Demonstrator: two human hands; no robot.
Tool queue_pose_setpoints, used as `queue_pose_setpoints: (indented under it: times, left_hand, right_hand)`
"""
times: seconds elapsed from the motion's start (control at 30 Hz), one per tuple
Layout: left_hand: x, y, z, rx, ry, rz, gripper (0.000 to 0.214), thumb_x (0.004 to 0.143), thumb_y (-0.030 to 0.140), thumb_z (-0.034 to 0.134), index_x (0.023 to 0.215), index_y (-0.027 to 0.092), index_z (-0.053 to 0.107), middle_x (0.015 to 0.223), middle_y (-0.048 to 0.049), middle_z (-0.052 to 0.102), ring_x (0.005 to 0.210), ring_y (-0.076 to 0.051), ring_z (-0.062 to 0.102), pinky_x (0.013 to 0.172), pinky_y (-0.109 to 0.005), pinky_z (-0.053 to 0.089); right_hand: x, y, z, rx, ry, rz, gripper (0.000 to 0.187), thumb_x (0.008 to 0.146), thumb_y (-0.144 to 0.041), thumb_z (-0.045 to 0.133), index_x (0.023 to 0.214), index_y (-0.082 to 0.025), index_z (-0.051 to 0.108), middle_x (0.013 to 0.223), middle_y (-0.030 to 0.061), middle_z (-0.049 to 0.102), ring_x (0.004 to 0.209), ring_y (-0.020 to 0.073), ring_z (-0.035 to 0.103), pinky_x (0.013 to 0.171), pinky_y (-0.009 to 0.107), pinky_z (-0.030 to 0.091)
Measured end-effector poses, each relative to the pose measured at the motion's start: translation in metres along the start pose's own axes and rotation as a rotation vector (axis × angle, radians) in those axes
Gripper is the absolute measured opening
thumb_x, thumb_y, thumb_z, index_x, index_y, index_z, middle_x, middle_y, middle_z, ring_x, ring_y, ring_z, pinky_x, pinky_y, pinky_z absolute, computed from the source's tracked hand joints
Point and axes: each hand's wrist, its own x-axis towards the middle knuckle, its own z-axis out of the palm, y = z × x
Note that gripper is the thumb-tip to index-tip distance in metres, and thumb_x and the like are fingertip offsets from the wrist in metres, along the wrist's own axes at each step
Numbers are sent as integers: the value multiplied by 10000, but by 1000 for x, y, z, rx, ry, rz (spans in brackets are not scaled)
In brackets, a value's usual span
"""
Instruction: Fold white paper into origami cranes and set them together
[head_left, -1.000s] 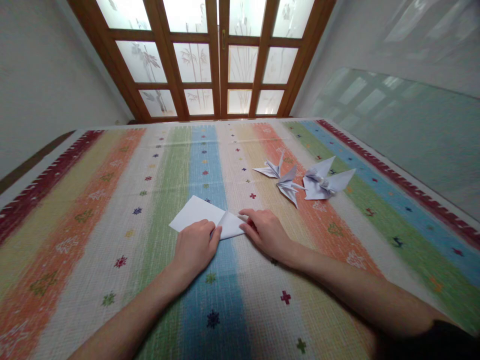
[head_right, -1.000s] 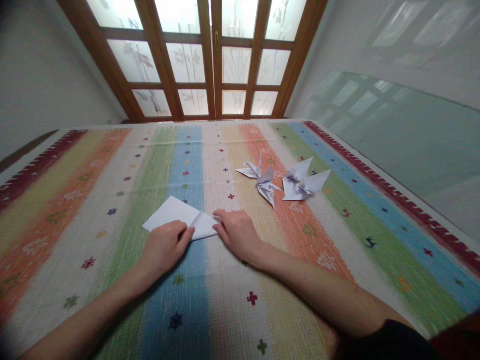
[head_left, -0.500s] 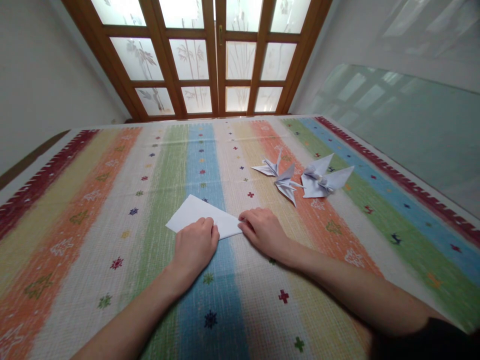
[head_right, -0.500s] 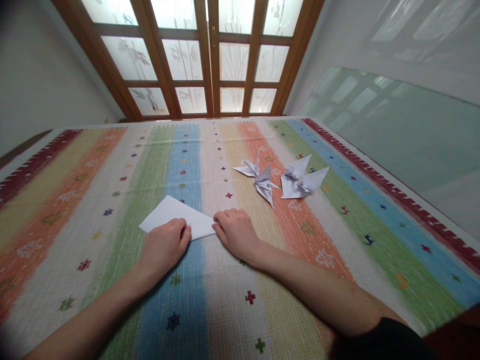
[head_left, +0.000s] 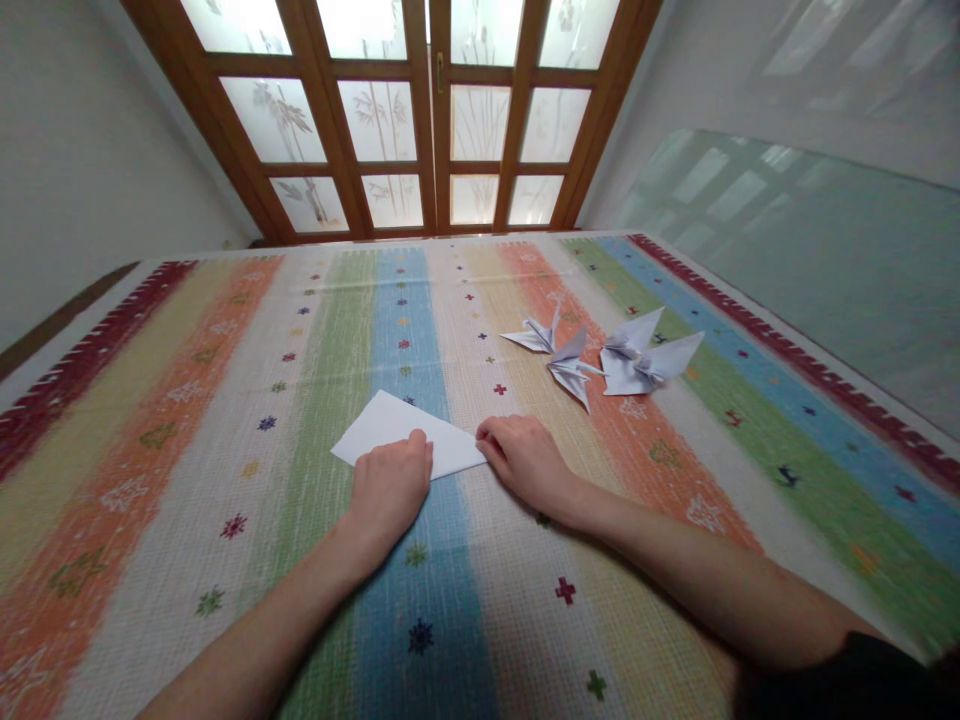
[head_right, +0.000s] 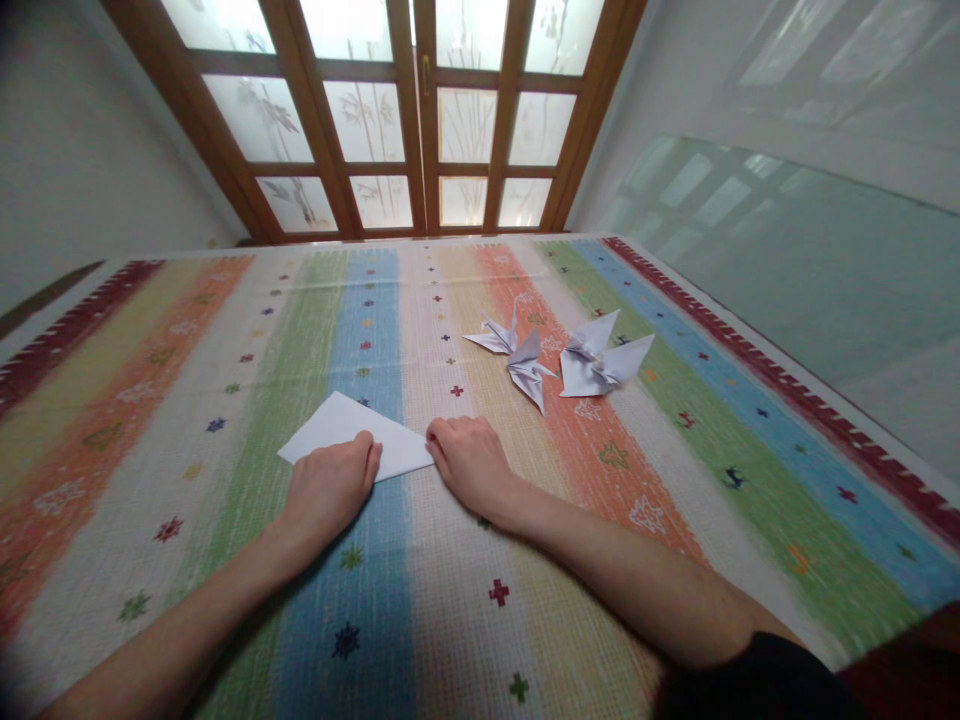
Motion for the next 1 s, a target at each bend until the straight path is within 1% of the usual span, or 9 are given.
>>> queue_pose_setpoints:
  times: [0.2,0.37,0.5,0.57,0.67,0.7,0.77,0.9,1.0]
  left_hand:
    - [0,1,-3,-10,-28,-8,325,999,272,311,969,150,610,843,-155,724,790,-327,714,598,-375,494]
    - [-1,3,-6,-2,-44,-12,320,998,264,299,987,156,601,840,-136,713,790,-315,706,601,-363,489]
    - [-3,3,-3,17,0,0,309,990,235,306,1075,155,592,901,-131,689,790,-280,684,623,-351,490]
    - [-2,2,0,38,85,107,324,970,169,335,1184,176,579,1068,-153,666,895,-278,664,701,-375,502]
    - [4,-5,7,22,213,404,448,939,90,390,1322,269,538,1392,-137,535,1198,-309,551,921,-465,458]
    - [7,-7,9,-2,224,492,472,937,81,398,1339,289,531,1446,-111,498,1275,-310,498,982,-491,422]
    - [11,-13,12,-47,196,606,489,939,73,392,1361,285,520,1461,-82,498,1345,-289,443,1045,-506,376]
    - [14,-21,16,-91,131,655,493,941,86,377,1403,224,480,1474,-90,486,1388,-262,405,1097,-499,333]
    - [11,-24,15,-136,115,652,466,967,168,376,1423,219,456,1501,-88,449,1410,-252,372,1135,-495,285]
  right_hand:
    - [0,-1,0,-8,-1,9,122,944,-231,536,934,-172,642,841,56,707,808,197,632,749,315,369]
    - [1,-2,-2,0,-17,33,118,941,-232,543,937,-172,644,844,53,710,811,197,635,753,317,368]
    - [1,-1,-1,-4,-16,34,112,938,-236,548,939,-176,642,840,49,708,806,195,636,746,316,367]
    - [1,-1,-1,-9,-11,29,110,940,-237,546,945,-177,638,840,49,707,807,195,637,747,316,366]
    - [1,-1,0,-22,-1,23,127,956,-241,522,950,-173,629,851,56,709,814,199,641,753,321,366]
    - [1,-1,0,-26,0,20,134,962,-247,514,948,-172,625,857,59,710,816,200,642,756,322,366]
    - [1,-2,0,-33,-1,14,141,968,-257,511,936,-169,617,862,62,710,817,197,642,763,322,363]
    - [2,-1,-1,-52,5,11,138,965,-261,521,916,-171,613,844,59,708,810,197,640,773,328,354]
    - [1,5,-2,-71,26,38,135,956,-249,527,910,-164,622,832,69,707,808,214,640,777,344,364]
